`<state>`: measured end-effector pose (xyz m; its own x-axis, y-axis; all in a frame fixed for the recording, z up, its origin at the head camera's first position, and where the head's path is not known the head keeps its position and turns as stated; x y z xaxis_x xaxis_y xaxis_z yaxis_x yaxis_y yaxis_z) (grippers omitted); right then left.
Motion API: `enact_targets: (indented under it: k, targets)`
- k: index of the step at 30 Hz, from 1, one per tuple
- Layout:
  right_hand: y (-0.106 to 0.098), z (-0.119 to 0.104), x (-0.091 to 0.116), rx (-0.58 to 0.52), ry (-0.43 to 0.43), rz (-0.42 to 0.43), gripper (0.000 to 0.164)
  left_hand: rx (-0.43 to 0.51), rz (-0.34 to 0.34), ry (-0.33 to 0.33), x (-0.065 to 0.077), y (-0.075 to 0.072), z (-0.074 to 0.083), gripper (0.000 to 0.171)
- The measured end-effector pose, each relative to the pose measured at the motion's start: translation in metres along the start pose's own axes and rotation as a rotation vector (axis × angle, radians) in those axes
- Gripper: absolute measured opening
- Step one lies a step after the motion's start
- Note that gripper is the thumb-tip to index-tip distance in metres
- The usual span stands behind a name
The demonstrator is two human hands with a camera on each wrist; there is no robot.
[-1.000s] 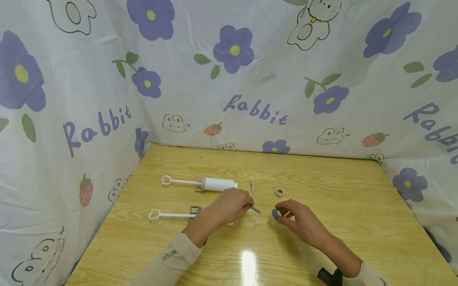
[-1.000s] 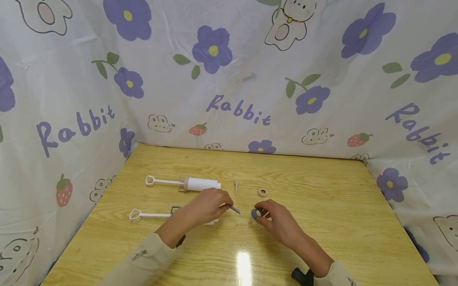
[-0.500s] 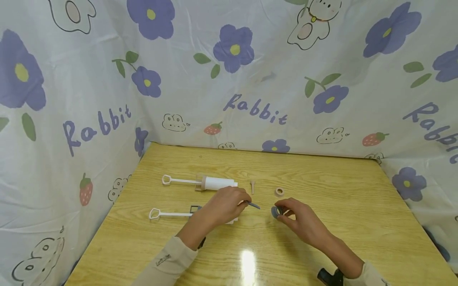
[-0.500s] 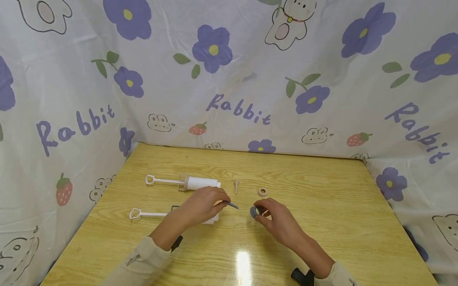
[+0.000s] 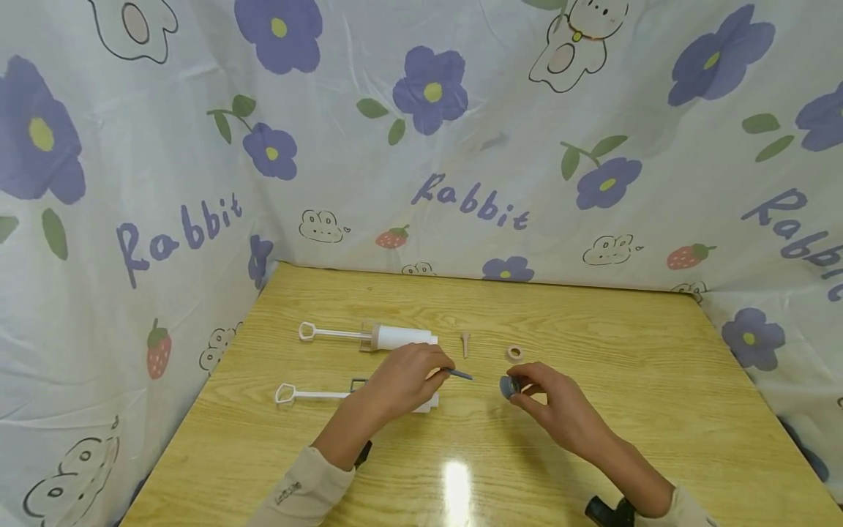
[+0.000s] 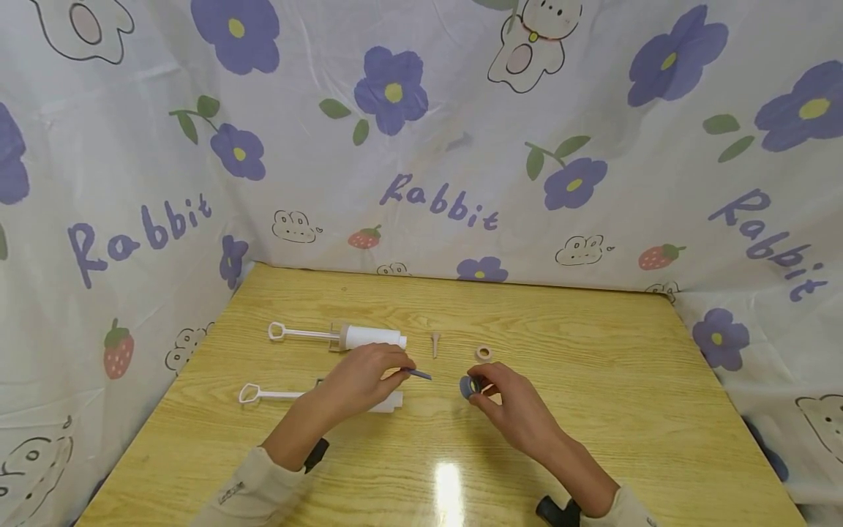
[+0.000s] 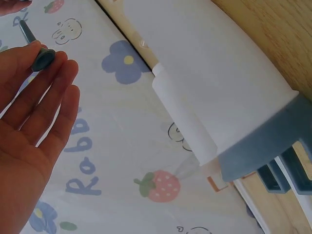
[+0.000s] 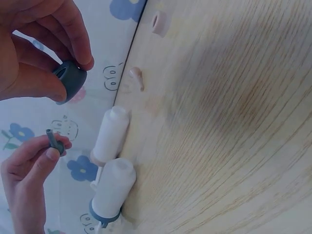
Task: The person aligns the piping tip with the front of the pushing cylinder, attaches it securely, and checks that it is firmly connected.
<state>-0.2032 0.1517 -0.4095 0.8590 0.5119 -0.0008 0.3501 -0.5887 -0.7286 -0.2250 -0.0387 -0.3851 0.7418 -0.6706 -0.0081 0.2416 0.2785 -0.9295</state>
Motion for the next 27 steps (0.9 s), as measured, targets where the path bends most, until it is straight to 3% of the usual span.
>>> enact_targets:
  k: [27]
  targets:
    - [-0.005, -0.026, 0.012, -0.015, -0.044, 0.063, 0.035, -0.043, 0.108, 0.008, 0.026, -0.02, 0.01, 0.014]
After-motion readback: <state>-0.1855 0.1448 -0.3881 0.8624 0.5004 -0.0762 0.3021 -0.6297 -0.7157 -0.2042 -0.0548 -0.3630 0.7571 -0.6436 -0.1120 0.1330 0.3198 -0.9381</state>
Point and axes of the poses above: each hand's wrist, its own x-axis away from the middle knuckle, its own y-axis out of the palm, z = x × y, the point moved 9 cm from there along -x, towards the middle knuckle, and after that the axes turned 12 degrees about -z, right-handed, at the moved point
